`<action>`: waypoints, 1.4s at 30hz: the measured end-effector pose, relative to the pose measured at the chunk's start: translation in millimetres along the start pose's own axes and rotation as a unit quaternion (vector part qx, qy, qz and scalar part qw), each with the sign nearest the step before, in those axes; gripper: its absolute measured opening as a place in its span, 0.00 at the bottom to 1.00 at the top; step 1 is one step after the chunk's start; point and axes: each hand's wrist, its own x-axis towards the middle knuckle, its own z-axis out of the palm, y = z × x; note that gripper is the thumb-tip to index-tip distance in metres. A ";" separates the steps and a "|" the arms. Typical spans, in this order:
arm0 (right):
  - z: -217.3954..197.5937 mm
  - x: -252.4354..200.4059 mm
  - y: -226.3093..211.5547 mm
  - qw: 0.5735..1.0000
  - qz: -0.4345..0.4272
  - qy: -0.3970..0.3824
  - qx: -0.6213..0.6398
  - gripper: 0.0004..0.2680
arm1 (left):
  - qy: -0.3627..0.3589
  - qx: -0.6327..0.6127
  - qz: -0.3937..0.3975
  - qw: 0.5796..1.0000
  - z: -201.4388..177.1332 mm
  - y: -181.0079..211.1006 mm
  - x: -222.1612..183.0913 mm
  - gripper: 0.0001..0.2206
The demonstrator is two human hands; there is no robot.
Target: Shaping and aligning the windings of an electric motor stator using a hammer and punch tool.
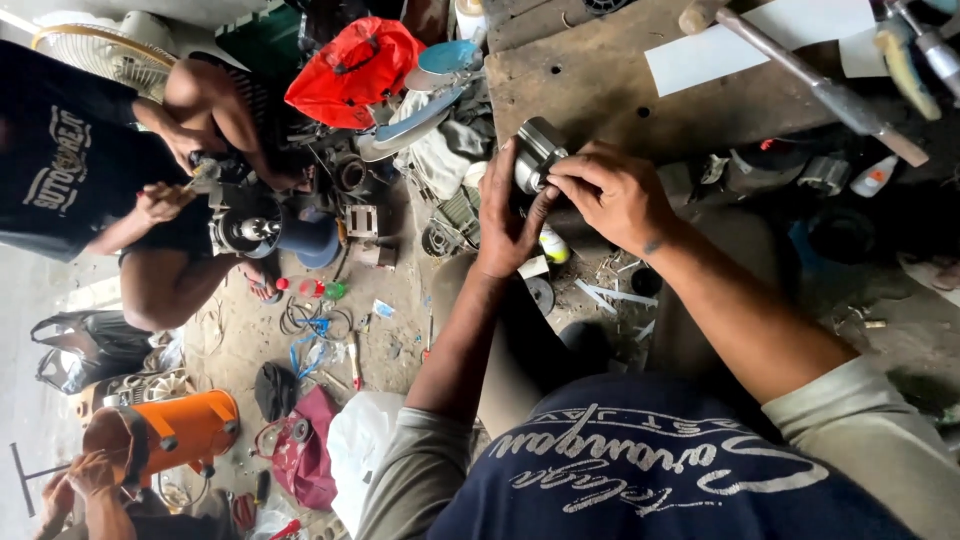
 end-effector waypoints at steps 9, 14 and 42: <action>27.3 -7.8 5.5 0.982 0.030 0.067 -0.176 0.05 | -0.084 -0.159 -0.081 0.980 -42.4 12.0 38.4 0.35; 34.7 -8.5 -3.0 0.964 0.089 0.021 -0.249 0.04 | -0.260 -0.168 -0.260 0.914 -80.7 25.7 107.0 0.27; -42.5 -45.6 -13.7 0.983 0.171 -0.058 -0.011 0.06 | -0.442 -0.372 -0.400 0.712 -67.6 5.9 144.0 0.29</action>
